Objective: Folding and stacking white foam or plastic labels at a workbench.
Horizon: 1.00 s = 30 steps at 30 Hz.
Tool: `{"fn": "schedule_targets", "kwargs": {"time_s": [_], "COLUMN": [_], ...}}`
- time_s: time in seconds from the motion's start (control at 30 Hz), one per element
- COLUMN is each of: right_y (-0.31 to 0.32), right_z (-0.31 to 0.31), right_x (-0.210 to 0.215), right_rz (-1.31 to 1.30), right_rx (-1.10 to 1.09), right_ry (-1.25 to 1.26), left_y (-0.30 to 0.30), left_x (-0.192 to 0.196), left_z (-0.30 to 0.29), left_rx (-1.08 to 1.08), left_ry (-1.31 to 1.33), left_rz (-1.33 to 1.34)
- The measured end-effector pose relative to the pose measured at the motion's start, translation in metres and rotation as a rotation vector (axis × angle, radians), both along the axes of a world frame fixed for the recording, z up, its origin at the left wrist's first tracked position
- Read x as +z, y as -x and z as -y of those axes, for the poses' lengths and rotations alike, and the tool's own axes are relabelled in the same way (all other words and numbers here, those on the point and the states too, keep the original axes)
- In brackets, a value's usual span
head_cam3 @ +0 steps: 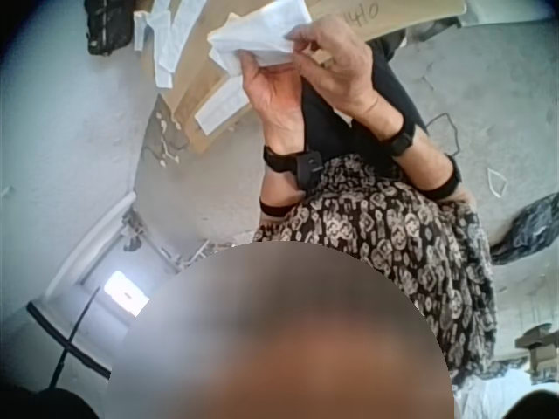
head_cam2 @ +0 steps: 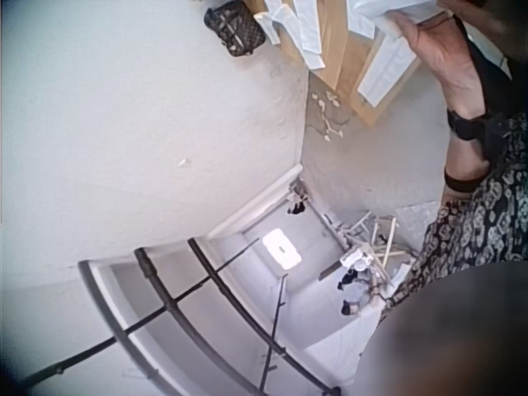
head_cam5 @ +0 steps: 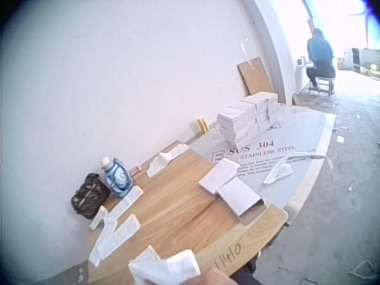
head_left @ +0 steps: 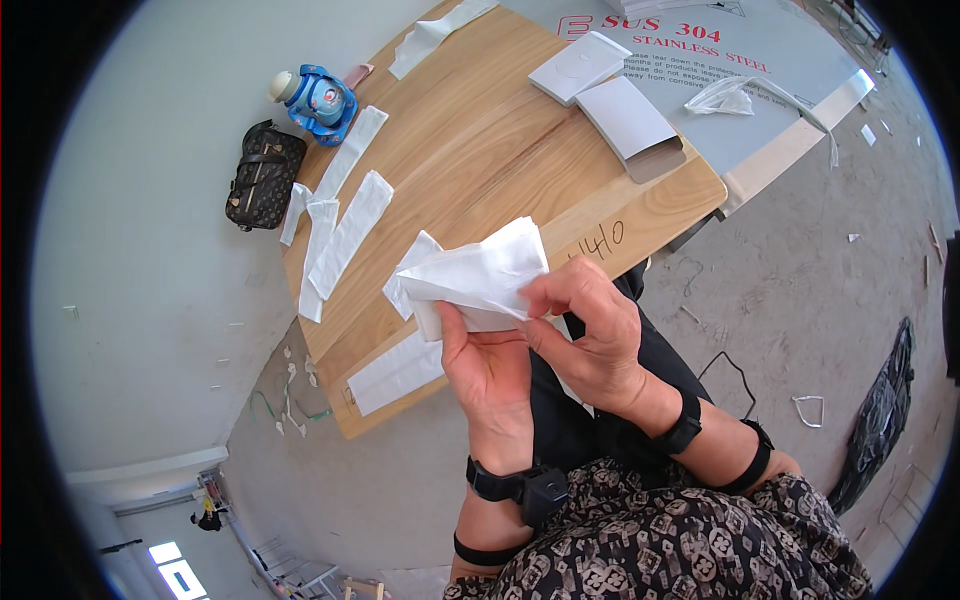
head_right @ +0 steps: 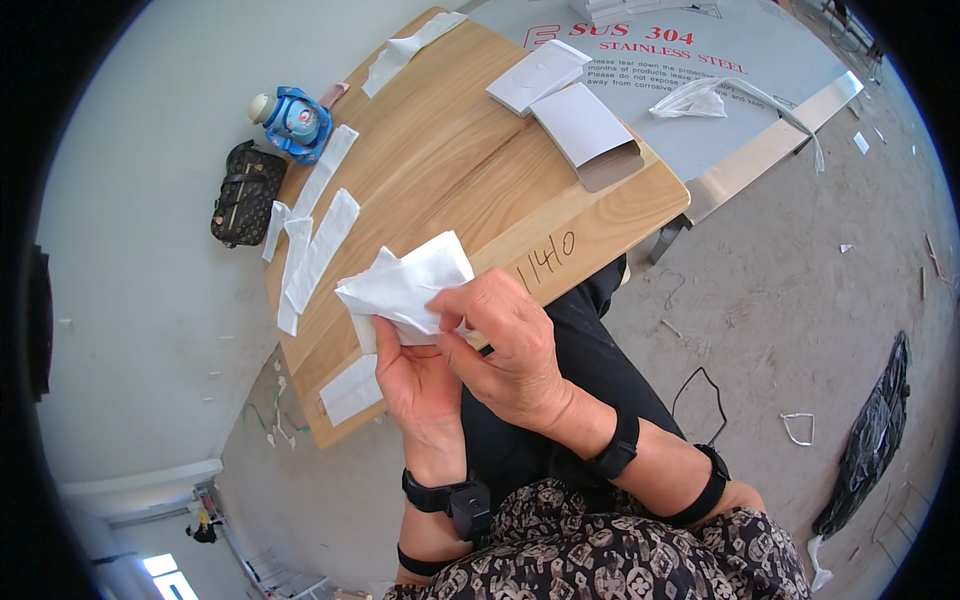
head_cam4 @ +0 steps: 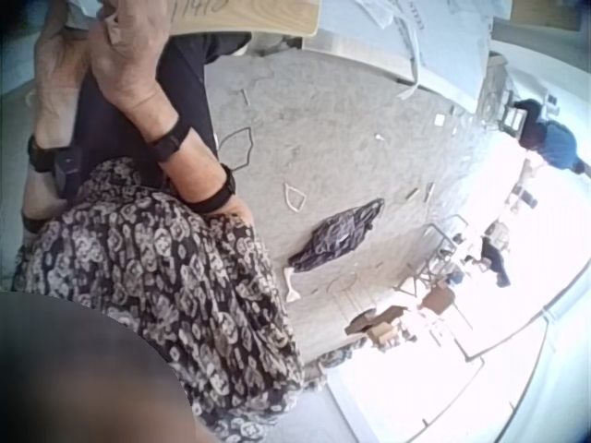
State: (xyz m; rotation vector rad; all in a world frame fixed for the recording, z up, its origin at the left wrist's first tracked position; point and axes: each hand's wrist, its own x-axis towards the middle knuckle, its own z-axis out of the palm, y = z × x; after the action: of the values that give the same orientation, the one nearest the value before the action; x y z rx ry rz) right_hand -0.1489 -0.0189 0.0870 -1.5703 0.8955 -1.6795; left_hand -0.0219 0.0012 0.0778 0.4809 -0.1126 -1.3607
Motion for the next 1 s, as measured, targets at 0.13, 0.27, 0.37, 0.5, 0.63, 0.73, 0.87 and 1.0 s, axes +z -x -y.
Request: {"fn": "schedule_targets", "kwargs": {"time_s": [0.13,0.27,0.37,0.5,0.63,0.73,0.87,1.0], "right_y": [0.004,0.004,0.001,-0.001,-0.001,0.001,-0.001,-0.001], "right_z": [-0.003,-0.007,-0.008,-0.006,-0.006,-0.006,-0.008,-0.007], "right_x": [0.006,0.005,0.001,0.001,0.001,0.001,-0.003,-0.005], "right_rz": [-0.020,-0.088,-0.108,-0.088,-0.078,-0.137,-0.165,-0.115], "right_rx": [0.037,0.000,-0.009,-0.037,-0.027,-0.007,-0.006,-0.010], "right_ry": [0.040,0.092,0.097,0.104,0.096,0.143,0.172,0.133], "left_y": [-0.004,-0.004,-0.005,-0.008,-0.006,0.002,0.002,-0.011], "left_x": [0.002,0.009,0.008,0.001,0.004,0.013,0.019,0.011], "left_z": [0.003,0.001,0.002,0.002,0.002,-0.002,-0.004,0.000], "left_rx": [-0.026,-0.130,-0.167,-0.081,-0.095,0.031,0.075,0.002], "left_ry": [-0.071,0.022,0.055,0.028,0.041,-0.123,-0.158,0.004], "left_rz": [-0.198,-0.155,-0.273,-0.196,-0.179,0.413,0.857,0.177]}}
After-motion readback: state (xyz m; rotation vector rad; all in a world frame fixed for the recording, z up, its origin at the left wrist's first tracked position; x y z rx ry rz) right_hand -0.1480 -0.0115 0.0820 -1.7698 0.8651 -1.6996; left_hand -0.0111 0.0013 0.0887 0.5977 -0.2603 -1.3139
